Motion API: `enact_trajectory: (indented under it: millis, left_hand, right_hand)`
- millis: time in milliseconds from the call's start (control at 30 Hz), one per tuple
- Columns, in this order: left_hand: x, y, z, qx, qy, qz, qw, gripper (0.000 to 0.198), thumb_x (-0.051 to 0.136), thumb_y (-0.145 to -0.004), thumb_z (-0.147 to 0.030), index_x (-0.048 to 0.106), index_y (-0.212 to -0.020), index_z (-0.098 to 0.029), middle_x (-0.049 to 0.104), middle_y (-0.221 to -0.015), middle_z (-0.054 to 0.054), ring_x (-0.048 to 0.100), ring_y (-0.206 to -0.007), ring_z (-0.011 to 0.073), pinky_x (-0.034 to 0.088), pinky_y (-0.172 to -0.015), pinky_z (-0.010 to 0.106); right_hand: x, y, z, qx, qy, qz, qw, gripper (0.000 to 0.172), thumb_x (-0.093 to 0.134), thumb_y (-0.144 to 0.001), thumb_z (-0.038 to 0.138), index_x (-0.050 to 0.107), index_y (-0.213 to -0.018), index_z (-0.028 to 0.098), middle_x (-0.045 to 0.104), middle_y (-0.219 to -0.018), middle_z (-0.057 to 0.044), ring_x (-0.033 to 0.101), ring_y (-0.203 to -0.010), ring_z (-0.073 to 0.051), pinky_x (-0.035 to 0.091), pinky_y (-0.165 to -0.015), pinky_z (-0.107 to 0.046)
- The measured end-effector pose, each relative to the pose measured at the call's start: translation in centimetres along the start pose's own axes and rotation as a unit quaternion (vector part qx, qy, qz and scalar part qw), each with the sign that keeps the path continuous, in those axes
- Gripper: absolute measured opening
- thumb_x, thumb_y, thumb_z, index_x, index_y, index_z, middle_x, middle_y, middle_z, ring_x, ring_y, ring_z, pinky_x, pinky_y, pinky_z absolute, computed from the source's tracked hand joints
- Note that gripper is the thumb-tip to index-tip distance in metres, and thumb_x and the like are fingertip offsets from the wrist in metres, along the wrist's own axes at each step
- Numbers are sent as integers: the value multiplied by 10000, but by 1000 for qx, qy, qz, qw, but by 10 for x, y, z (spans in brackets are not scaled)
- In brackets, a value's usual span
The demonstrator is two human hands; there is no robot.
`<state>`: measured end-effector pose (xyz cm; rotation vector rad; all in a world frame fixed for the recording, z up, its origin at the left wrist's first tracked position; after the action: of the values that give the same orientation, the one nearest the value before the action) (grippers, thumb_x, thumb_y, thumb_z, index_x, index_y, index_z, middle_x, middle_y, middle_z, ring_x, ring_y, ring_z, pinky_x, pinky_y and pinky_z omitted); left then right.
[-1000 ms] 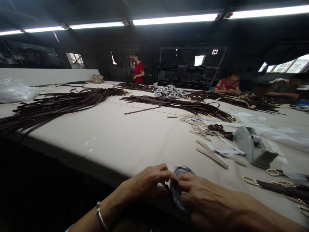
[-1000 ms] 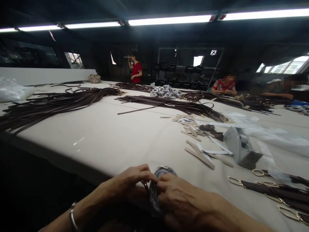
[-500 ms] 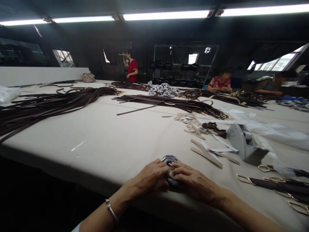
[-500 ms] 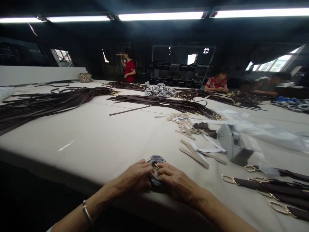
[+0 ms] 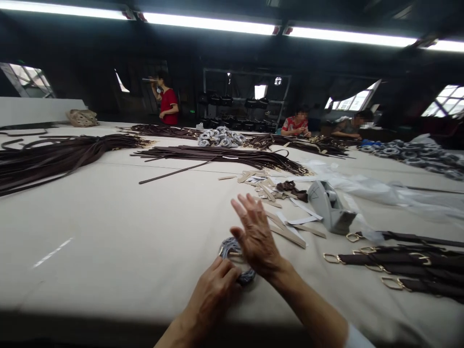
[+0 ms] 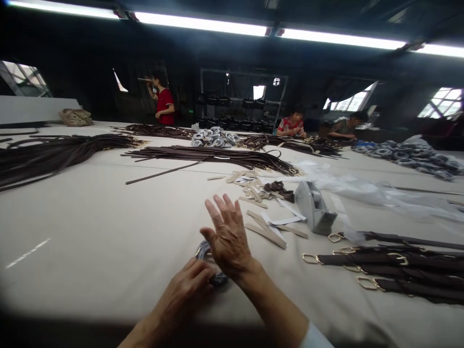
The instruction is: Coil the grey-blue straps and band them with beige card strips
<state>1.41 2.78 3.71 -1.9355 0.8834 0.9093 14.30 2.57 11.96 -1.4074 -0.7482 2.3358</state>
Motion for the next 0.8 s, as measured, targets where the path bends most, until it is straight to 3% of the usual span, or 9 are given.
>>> enact_trajectory:
  millis: [67, 133, 200, 267, 367, 467, 567, 667, 800]
  left_hand:
    - [3, -1, 1, 13, -14, -11, 1000, 234, 599, -809, -14, 622, -971, -183, 653, -932, 55, 577, -891, 246, 520, -802, 360]
    - [4, -1, 1, 19, -30, -22, 999, 231, 618, -792, -17, 614, -941, -194, 662, -942, 43, 583, -870, 240, 517, -781, 348]
    - [3, 0, 2, 18, -58, -47, 997, 267, 646, -768, -23, 610, -946, -220, 672, -1026, 26, 583, -867, 242, 505, -762, 351]
    - [1, 1, 3, 17, -86, -71, 994, 283, 678, -756, -41, 604, -935, -247, 676, -1032, -1, 577, -848, 248, 487, -742, 362]
    - [4, 1, 5, 36, -86, -60, 994, 247, 679, -793, -72, 583, -926, -256, 670, -918, -21, 563, -797, 237, 468, -716, 356]
    - [8, 2, 10, 50, -48, -50, 996, 249, 651, -824, -79, 563, -985, -246, 664, -947, -10, 570, -821, 221, 473, -738, 331]
    - [8, 3, 14, 52, -22, -66, 996, 322, 651, -830, -98, 543, -1099, -237, 661, -1005, 13, 584, -880, 223, 484, -804, 327]
    - [10, 4, 15, 50, -21, -57, 997, 216, 633, -848, -116, 552, -1012, -231, 656, -966, 20, 582, -875, 229, 488, -795, 327]
    - [8, 2, 14, 52, -36, -44, 997, 175, 613, -868, -134, 551, -999, -231, 662, -1056, 28, 578, -899, 232, 486, -821, 337]
  right_hand:
    - [40, 6, -22, 69, 33, 85, 993, 610, 310, -1018, 542, 434, -1437, 116, 415, -1497, -200, 260, -1444, -385, 169, -1171, -659]
    - [63, 13, -37, 84, 47, 95, 991, 540, 372, -1021, 457, 463, -1402, 86, 457, -1461, -217, 320, -1416, -387, 215, -1153, -669]
    - [66, 18, -41, 46, 52, 60, 996, 445, 424, -1013, 376, 495, -1376, 129, 507, -1433, -166, 355, -1403, -340, 209, -1174, -638]
    - [54, 21, -46, 20, 60, 35, 997, 333, 440, -1007, 306, 565, -1296, 197, 599, -1339, -94, 455, -1335, -260, 293, -1178, -525]
    - [18, 28, -80, 57, 100, 38, 993, 254, 430, -1011, 258, 659, -1112, 212, 700, -1129, -63, 618, -1112, -189, 479, -1024, -338]
    - [-33, 39, -136, 119, 175, 46, 976, 265, 430, -1004, 236, 677, -1059, 155, 707, -1081, -118, 643, -1050, -230, 496, -978, -366]
    - [-76, 52, -191, 171, 246, 99, 949, 342, 373, -941, 71, 667, -1109, 117, 689, -1132, -164, 635, -1077, -279, 493, -948, -415]
    - [-91, 60, -222, 178, 277, 201, 923, 365, 404, -861, -13, 688, -1036, 137, 706, -1077, -147, 655, -1029, -263, 503, -871, -348]
    - [-86, 60, -235, 158, 295, 291, 896, 276, 443, -896, 20, 686, -918, 149, 711, -968, -120, 658, -939, -236, 477, -817, -305]
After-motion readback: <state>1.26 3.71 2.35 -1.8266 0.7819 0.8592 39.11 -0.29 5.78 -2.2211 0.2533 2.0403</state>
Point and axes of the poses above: each hand's wrist, its own y-axis away from the middle knuckle, its own x-axis out of the palm, z = x × y, the point moved 5 cm from there along -y, towards the middle knuckle
